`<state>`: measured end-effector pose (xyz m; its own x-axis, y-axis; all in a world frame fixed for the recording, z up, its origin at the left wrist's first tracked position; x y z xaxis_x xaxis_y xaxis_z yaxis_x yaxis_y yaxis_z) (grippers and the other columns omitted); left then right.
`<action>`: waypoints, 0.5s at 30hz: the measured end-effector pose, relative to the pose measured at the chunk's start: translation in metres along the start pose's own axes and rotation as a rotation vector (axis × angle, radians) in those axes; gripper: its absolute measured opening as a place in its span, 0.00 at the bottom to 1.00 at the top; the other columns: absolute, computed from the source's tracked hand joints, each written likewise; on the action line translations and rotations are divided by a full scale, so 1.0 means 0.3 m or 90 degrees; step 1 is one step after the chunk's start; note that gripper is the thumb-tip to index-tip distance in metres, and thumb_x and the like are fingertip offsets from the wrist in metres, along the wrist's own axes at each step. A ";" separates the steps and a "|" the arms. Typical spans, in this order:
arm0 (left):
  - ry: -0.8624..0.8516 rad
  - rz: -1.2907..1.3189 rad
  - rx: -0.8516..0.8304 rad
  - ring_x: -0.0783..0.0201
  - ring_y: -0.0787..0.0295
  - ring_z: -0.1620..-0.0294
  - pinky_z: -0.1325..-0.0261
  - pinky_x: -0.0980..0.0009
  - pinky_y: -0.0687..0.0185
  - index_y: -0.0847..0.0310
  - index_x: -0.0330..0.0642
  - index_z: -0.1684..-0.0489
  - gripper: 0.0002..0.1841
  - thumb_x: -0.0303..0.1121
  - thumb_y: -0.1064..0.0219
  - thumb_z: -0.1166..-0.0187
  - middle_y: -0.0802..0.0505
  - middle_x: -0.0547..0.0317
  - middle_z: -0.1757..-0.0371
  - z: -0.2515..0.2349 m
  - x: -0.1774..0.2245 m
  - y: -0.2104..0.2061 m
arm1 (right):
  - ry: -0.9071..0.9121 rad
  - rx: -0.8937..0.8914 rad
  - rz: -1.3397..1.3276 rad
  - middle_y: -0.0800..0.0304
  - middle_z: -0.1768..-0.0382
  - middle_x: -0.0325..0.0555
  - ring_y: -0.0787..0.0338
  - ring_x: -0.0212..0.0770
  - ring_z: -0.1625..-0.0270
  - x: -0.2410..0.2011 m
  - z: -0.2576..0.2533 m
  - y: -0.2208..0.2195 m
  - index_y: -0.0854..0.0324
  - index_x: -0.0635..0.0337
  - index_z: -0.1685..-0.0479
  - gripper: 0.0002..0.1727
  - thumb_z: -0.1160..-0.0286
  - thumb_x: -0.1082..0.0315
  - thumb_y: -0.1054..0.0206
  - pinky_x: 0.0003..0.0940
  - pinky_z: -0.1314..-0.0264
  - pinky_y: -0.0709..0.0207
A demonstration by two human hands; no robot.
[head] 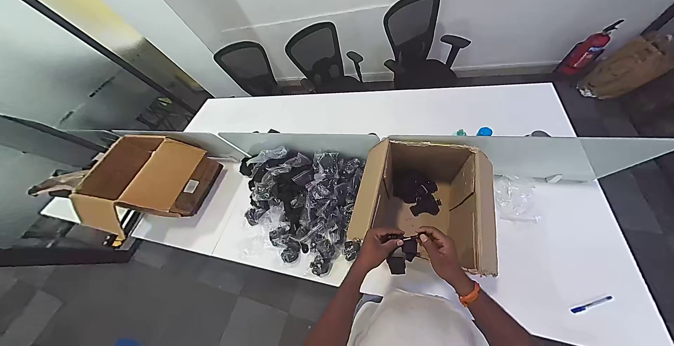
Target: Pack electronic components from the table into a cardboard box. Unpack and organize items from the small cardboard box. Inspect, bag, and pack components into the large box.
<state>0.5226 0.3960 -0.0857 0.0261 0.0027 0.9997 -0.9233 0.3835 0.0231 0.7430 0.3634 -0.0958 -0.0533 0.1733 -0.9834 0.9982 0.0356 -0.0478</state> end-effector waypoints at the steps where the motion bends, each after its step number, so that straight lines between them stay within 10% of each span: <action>1: 0.002 0.008 -0.003 0.61 0.04 0.50 0.40 0.62 0.08 0.10 0.30 0.46 0.13 0.21 0.25 0.27 0.03 0.48 0.48 -0.002 -0.005 0.002 | 0.014 -0.002 0.024 0.07 0.54 0.44 0.08 0.34 0.55 0.009 -0.006 -0.008 0.14 0.66 0.44 0.13 0.16 0.70 0.40 0.31 0.48 0.12; 15: 0.040 0.062 -0.096 0.65 0.05 0.56 0.45 0.65 0.08 0.10 0.32 0.50 0.14 0.25 0.20 0.32 0.03 0.52 0.54 -0.043 -0.036 0.041 | 0.113 0.037 0.313 0.07 0.57 0.41 0.10 0.29 0.49 0.045 -0.018 -0.040 0.09 0.59 0.51 0.18 0.15 0.55 0.38 0.27 0.42 0.15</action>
<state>0.5158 0.4126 -0.0965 -0.0321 0.1027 0.9942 -0.8549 0.5126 -0.0806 0.7301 0.3705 -0.1076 0.4236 0.3201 -0.8474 0.9058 -0.1460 0.3977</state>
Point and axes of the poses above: each hand's wrist, its own z-axis away from the middle knuckle, its own y-axis out of the back of the hand, x = y × z, the point moved 1 cm from there along -z, towards the middle knuckle
